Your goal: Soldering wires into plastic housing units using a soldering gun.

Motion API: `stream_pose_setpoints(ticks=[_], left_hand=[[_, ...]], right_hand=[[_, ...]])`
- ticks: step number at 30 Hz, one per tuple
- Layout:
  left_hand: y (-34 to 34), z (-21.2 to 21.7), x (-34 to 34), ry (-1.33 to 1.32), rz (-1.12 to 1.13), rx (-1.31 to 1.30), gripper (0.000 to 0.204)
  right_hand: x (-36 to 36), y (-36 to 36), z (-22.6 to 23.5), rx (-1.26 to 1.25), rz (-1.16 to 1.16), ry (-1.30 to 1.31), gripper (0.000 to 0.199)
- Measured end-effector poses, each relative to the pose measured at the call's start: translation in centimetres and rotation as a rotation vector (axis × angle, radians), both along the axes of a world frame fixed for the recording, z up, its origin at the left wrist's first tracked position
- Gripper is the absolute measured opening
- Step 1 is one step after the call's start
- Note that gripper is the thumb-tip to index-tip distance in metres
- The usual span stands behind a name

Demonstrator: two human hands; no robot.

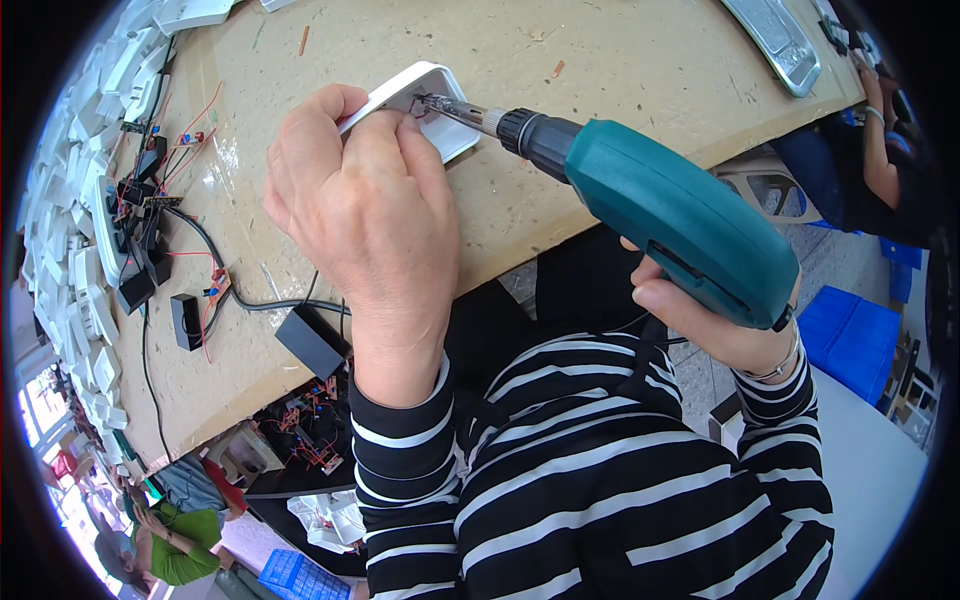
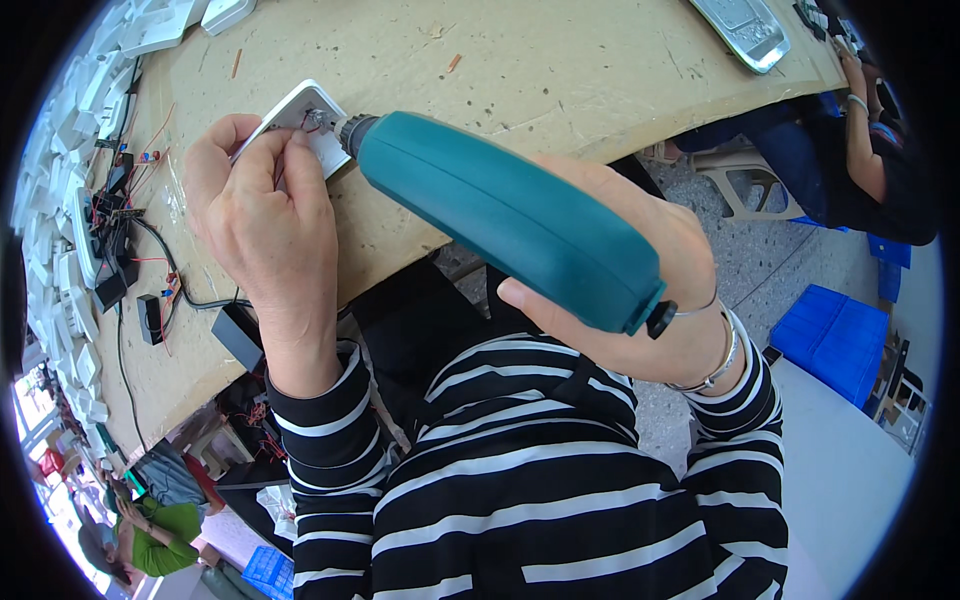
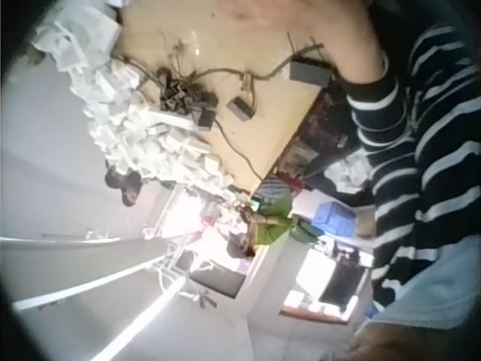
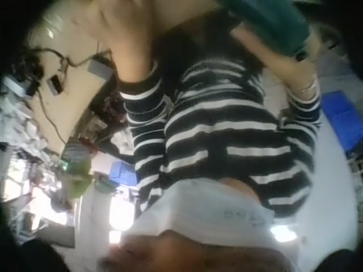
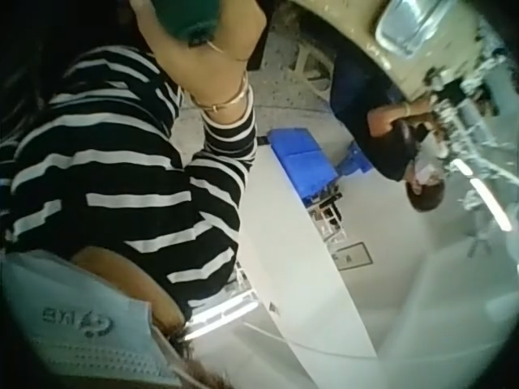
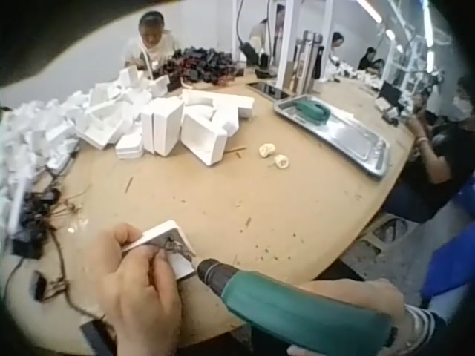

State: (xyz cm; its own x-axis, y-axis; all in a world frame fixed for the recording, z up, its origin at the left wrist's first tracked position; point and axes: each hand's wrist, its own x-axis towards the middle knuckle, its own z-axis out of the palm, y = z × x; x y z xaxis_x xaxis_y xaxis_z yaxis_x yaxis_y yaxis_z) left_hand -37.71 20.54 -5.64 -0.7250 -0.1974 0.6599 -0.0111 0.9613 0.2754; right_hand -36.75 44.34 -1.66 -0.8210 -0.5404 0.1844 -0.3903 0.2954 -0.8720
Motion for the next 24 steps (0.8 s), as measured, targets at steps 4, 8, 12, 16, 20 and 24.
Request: stream_pose_setpoints(ticks=[4, 8, 12, 16, 20, 24], left_hand=[[0.0, 0.0, 0.1, -0.008, 0.002, 0.001, 0.007], [0.0, 0.1, 0.0, -0.009, 0.002, 0.012, 0.008], [0.0, 0.1, 0.1, -0.010, -0.001, 0.013, 0.009], [0.0, 0.1, 0.1, -0.013, -0.001, 0.012, 0.009], [0.0, 0.2, 0.1, -0.013, -0.001, 0.009, 0.009], [0.0, 0.1, 0.1, -0.010, -0.005, 0.014, 0.008]], right_hand=[[-0.5, 0.0, 0.3, 0.016, 0.039, 0.023, 0.053], [0.1, 0.0, 0.0, -0.006, -0.028, -0.059, 0.053], [0.5, 0.1, -0.2, -0.042, -0.075, -0.140, 0.053], [0.4, 0.3, -0.7, -0.073, -0.057, -0.114, 0.051], [0.6, 0.4, -0.7, -0.030, -0.085, -0.139, 0.049], [0.5, 0.0, -0.7, -0.057, -0.077, -0.131, 0.050]])
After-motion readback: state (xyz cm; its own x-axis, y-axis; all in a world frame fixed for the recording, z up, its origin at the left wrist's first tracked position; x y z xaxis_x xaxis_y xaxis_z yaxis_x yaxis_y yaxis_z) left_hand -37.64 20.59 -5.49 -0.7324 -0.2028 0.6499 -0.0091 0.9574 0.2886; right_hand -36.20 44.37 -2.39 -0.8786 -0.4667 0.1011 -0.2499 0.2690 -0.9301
